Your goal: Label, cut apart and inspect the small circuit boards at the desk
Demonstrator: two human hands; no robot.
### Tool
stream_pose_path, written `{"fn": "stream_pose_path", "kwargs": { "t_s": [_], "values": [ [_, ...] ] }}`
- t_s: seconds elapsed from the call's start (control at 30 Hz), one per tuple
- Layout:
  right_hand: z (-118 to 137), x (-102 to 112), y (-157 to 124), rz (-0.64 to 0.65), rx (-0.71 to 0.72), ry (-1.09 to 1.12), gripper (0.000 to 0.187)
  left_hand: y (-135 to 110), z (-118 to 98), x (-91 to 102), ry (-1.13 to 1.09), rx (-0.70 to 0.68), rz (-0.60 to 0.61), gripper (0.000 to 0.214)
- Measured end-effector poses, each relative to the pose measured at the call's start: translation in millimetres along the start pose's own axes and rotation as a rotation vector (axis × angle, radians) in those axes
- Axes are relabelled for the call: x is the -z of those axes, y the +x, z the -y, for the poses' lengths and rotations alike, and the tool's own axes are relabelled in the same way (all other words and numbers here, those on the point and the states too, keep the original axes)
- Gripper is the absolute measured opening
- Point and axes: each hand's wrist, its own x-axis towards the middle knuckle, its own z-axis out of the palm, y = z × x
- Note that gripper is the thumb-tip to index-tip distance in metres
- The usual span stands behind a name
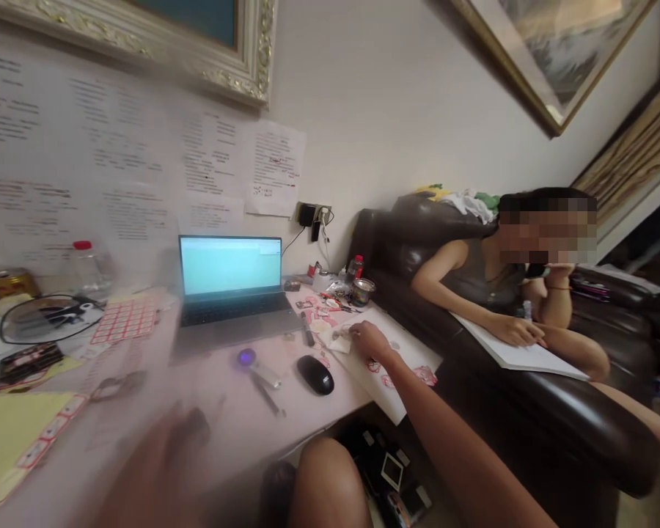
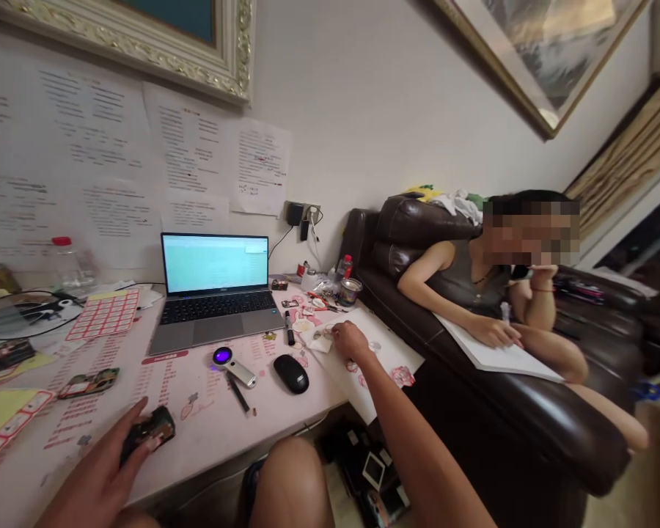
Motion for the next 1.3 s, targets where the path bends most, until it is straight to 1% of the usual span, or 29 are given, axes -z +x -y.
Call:
{"fn": "stream_pose_path", "kwargs": {
  "t_s": [0.1, 0.2, 0.27, 0.33, 0.37, 0.4, 0.5, 0.57, 0.63, 0.67, 0.73, 0.8, 0.87, 0.93, 1.0, 1.07, 1.1, 1.13, 1.17, 1.2, 1.23, 1.3],
  "values": [
    [-0.6, 1.7, 3.5, -0.023, -0.014, 0.042, 0.038, -2.4, -14.1, 14.4, -0.114, 0.124, 0.013, 0.056],
    [4.5, 17.9, 6.1, -0.091, -0.043, 0.128, 0.04, -11.6, -32.3, 26.9, -0.342, 0.256, 0.0, 0.059],
    [15.0, 25.8, 1.4, -0.124, -0.05, 0.215, 0.04, -20.4, -43.0, 29.0, -0.512, 0.325, -0.049, 0.059],
    [34.2, 21.7, -15.1, -0.088, -0.018, 0.333, 0.035, -29.9, -51.9, 25.5, -0.667, 0.381, -0.07, 0.056],
    [46.9, 14.4, -29.2, -0.031, 0.02, 0.403, 0.034, -34.7, -56.0, 22.3, -0.74, 0.413, -0.072, 0.052],
    [61.2, 4.3, -47.1, 0.049, 0.072, 0.479, 0.037, -39.5, -60.0, 18.5, -0.814, 0.442, -0.029, 0.049],
    [106.9, -32.4, -115.7, 0.367, 0.242, 0.71, 0.042, -53.2, -71.7, 6.6, -1.012, 0.452, 0.149, 0.045],
    [133.4, -51.7, -159.6, 0.535, 0.306, 0.83, 0.043, -62.0, -78.1, 1.0, -1.097, 0.429, 0.248, 0.042],
    [152.5, -62.1, -191.1, 0.656, 0.327, 0.912, 0.048, -69.6, -81.7, -1.3, -1.147, 0.413, 0.29, 0.037],
    [158.9, -64.1, -201.3, 0.715, 0.321, 0.956, 0.05, -72.5, -82.6, -1.2, -1.166, 0.411, 0.292, 0.035],
    [166.4, -63.9, -213.0, 0.812, 0.276, 1.056, 0.053, -76.2, -83.1, 0.8, -1.204, 0.414, 0.281, 0.035],
    [169.1, -60.8, -217.6, 0.854, 0.201, 1.157, 0.056, -77.4, -83.6, 4.0, -1.216, 0.425, 0.299, 0.037],
    [168.9, -57.7, -219.2, 0.851, 0.133, 1.224, 0.057, -77.3, -84.9, 7.5, -1.219, 0.43, 0.332, 0.037],
    [166.0, -56.2, -219.0, 0.886, 0.043, 1.308, 0.051, -77.3, -85.4, 11.2, -1.227, 0.427, 0.359, 0.033],
    [159.7, -57.4, -216.5, 1.002, -0.139, 1.454, 0.041, -78.2, -82.7, 15.3, -1.214, 0.409, 0.39, 0.035],
    [151.0, -60.8, -211.9, 1.105, -0.343, 1.614, 0.032, -80.7, -75.5, 19.6, -1.122, 0.394, 0.405, 0.041],
    [146.6, -62.5, -209.5, 1.125, -0.405, 1.672, 0.03, -82.6, -70.7, 21.4, -1.047, 0.384, 0.406, 0.045],
    [142.8, -63.6, -207.5, 1.123, -0.419, 1.705, 0.029, -84.8, -65.6, 22.8, -0.962, 0.373, 0.41, 0.048],
    [140.2, -63.3, -206.5, 1.114, -0.387, 1.708, 0.027, -87.3, -60.7, 23.5, -0.876, 0.361, 0.414, 0.051],
    [139.1, -60.9, -206.9, 1.11, -0.317, 1.682, 0.027, -89.9, -56.5, 23.6, -0.796, 0.347, 0.419, 0.054],
    [139.7, -56.2, -208.9, 1.113, -0.215, 1.628, 0.034, -92.4, -53.3, 23.0, -0.727, 0.33, 0.423, 0.056],
    [145.3, -39.5, -217.7, 1.098, 0.079, 1.416, 0.057, -96.2, -50.6, 20.2, -0.628, 0.282, 0.404, 0.058]
  ]
}}
